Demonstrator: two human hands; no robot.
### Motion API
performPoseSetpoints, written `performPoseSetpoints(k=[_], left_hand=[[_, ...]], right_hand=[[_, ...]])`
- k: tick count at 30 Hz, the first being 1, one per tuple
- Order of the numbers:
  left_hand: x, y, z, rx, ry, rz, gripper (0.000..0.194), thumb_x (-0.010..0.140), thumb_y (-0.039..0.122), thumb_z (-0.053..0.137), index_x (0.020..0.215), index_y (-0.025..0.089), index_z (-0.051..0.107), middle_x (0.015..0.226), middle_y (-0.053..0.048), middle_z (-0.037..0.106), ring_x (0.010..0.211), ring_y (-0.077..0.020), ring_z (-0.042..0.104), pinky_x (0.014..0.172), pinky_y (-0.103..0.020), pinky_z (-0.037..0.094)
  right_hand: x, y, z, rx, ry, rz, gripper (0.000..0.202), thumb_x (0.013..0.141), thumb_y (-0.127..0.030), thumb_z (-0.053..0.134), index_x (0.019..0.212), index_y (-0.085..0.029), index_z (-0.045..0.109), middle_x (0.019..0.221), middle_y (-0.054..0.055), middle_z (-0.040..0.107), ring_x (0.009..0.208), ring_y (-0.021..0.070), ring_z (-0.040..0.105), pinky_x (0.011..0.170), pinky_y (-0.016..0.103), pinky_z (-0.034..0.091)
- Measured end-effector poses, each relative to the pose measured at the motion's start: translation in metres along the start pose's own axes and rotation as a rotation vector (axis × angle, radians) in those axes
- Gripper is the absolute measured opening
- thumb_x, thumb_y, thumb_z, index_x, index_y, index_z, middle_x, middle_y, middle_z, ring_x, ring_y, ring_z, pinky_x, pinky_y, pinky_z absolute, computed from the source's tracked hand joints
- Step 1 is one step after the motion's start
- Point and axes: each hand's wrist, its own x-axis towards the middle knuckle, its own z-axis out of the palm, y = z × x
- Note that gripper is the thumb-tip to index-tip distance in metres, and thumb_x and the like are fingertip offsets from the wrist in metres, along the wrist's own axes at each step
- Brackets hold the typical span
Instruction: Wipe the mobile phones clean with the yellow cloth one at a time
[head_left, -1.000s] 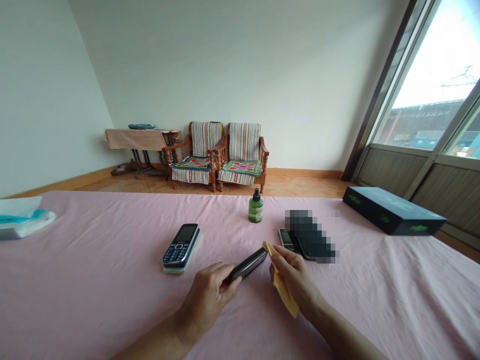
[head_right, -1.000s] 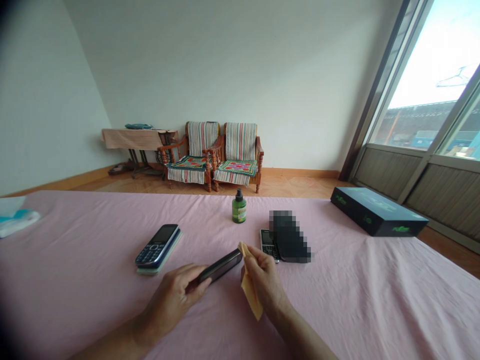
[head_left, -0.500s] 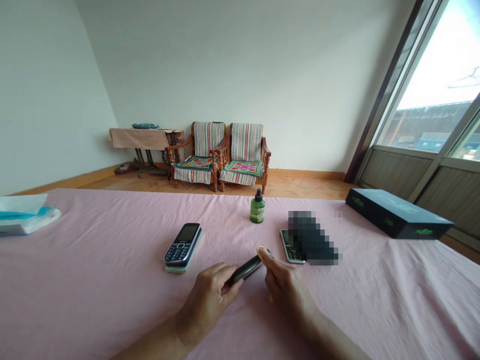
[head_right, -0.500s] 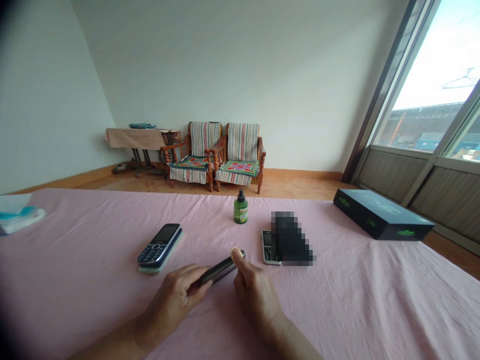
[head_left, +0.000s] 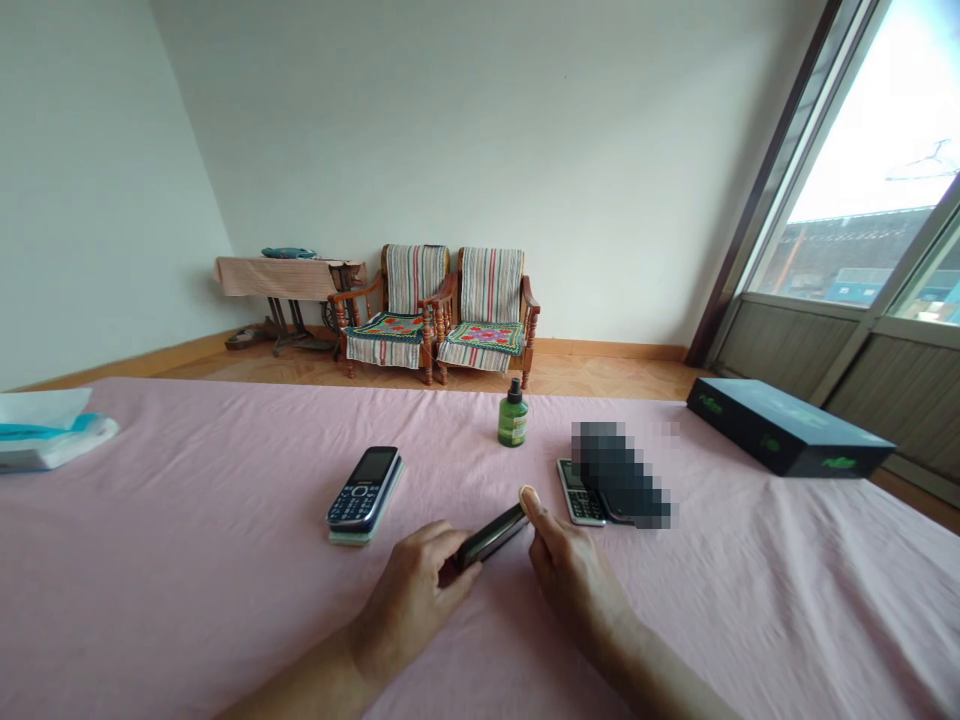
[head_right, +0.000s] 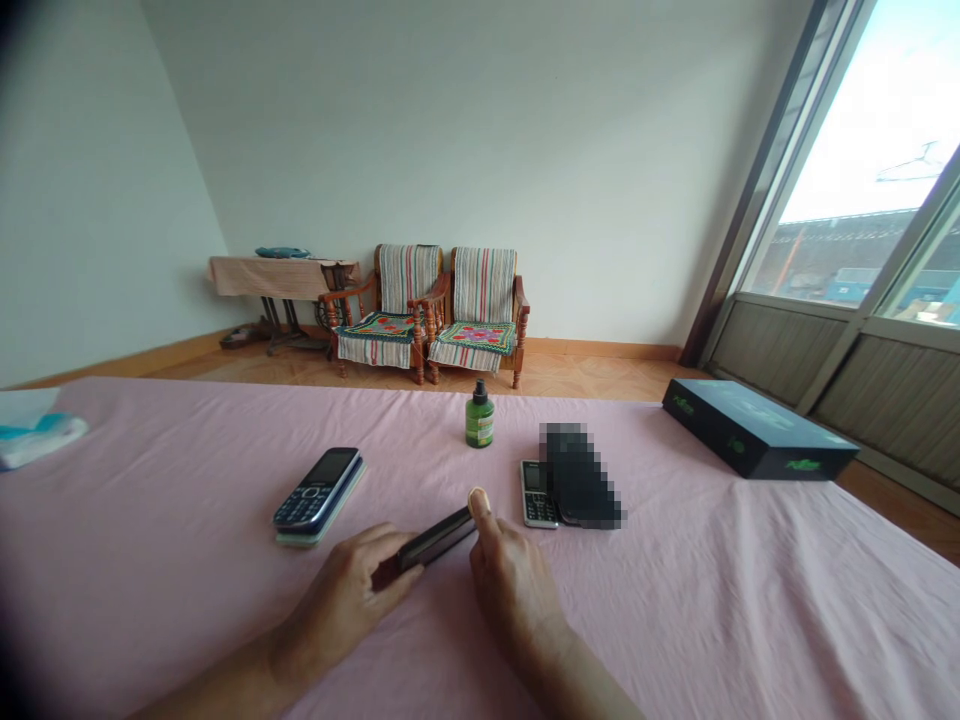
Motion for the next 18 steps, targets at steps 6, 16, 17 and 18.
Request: performPoseSetpoints(k=[6,16,17,18], left_hand=[[-0.001,0.002,-0.002,-0.027,-0.016,-0.024,0.012,0.084,0.015,0.054,0.081,0.018,0.065,0.076,-0.001,0.060,0.070,-0.0169,0.058,0.063,-0.024,0.042],[0.001,0.001,-0.003,-0.053,-0.043,-0.033,0.013,0.084,0.014,0.053,0.080,0.018,0.065,0.074,0.000,0.058,0.069,-0.0162,0.057,0.061,-0.023,0.039],[0.001,0.001,-0.003,-0.059,-0.047,-0.034,0.014,0.084,0.014,0.053,0.081,0.018,0.066,0.075,0.000,0.058,0.069,-0.0162,0.057,0.061,-0.023,0.040],[0.001,0.001,-0.002,-0.064,-0.046,-0.036,0.014,0.084,0.014,0.053,0.081,0.018,0.066,0.075,0.000,0.058,0.069,-0.0161,0.057,0.061,-0.023,0.040]], right_hand=[[-0.011,-0.021,0.007,0.038,-0.024,-0.152,0.057,0.077,-0.004,0.033,0.131,-0.005,0.051,0.066,0.007,0.066,0.052,0.0147,0.058,0.051,0.022,0.044],[-0.011,-0.020,0.006,-0.169,-0.010,-0.142,0.057,0.077,-0.001,0.036,0.131,-0.009,0.050,0.071,0.010,0.068,0.057,0.0177,0.062,0.053,0.024,0.046],[-0.010,-0.017,0.006,-0.190,0.013,-0.113,0.056,0.077,0.000,0.035,0.130,-0.008,0.051,0.070,0.010,0.068,0.057,0.0179,0.062,0.053,0.024,0.046],[-0.010,-0.017,0.007,-0.201,0.022,-0.101,0.056,0.077,0.000,0.035,0.130,-0.007,0.051,0.069,0.010,0.067,0.056,0.0178,0.062,0.053,0.024,0.046]])
